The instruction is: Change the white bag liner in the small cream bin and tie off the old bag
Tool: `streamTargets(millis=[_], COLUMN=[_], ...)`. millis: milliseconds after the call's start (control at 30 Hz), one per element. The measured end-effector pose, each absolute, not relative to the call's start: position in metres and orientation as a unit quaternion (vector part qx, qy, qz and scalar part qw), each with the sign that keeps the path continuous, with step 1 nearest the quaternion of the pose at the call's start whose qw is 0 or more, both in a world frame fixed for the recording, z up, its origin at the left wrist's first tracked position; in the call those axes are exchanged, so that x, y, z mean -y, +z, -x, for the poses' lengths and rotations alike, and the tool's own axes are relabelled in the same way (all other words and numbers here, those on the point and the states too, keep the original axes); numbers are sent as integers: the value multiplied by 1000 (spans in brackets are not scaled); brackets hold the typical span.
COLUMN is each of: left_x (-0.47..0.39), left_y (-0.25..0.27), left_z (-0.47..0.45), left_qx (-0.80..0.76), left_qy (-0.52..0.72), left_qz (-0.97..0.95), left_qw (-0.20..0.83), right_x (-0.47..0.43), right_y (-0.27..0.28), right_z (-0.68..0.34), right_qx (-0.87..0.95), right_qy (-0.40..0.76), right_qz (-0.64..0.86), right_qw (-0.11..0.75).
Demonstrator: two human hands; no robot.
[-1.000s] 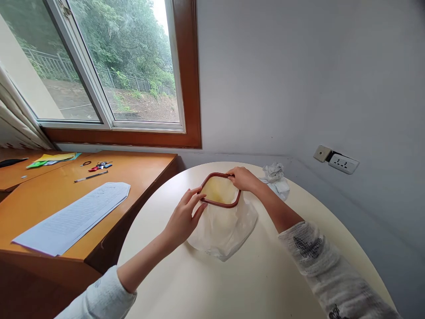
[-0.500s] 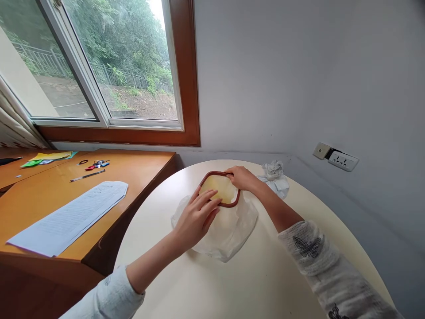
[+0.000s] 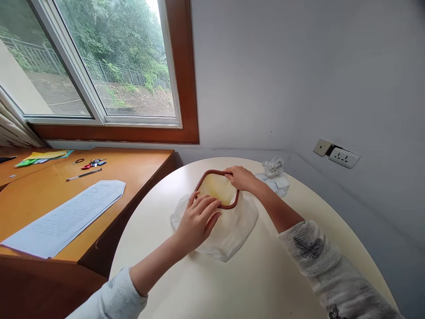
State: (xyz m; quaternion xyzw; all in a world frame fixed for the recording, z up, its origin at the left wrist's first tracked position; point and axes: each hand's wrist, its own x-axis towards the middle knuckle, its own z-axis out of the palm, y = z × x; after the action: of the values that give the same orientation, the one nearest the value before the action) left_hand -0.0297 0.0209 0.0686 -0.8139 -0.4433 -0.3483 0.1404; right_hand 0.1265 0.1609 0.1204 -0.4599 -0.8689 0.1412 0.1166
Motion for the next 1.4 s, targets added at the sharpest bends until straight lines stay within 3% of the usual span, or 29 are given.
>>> streamTargets(millis=[433, 600, 800, 967, 1133, 1267, 1400], left_x=[-28, -24, -20, -30, -41, -41, -32], left_y=[54, 56, 35, 21, 16, 18, 24], left_z=[29, 39, 64, 62, 41, 40, 52], left_qx=[436, 451, 539, 537, 491, 534, 541], left_qy=[-392, -375, -414, -528, -574, -606, -586], left_qz=[797, 804, 727, 582, 475, 455, 500], left_qw=[147, 99, -94, -307, -451, -374, -338], right_x=[-152, -130, -93, -72, -57, -65, -74], right_y=[115, 118, 129, 129, 113, 77, 24], right_z=[-126, -139, -189, -216, -216, -241, -288], right_qx=[855, 836, 833, 862, 894, 822, 766], right_qy=[108, 76, 141, 148, 140, 124, 69], right_qz=[493, 532, 531, 440, 334, 445, 612], right_qw=[122, 113, 69, 202, 262, 332, 181])
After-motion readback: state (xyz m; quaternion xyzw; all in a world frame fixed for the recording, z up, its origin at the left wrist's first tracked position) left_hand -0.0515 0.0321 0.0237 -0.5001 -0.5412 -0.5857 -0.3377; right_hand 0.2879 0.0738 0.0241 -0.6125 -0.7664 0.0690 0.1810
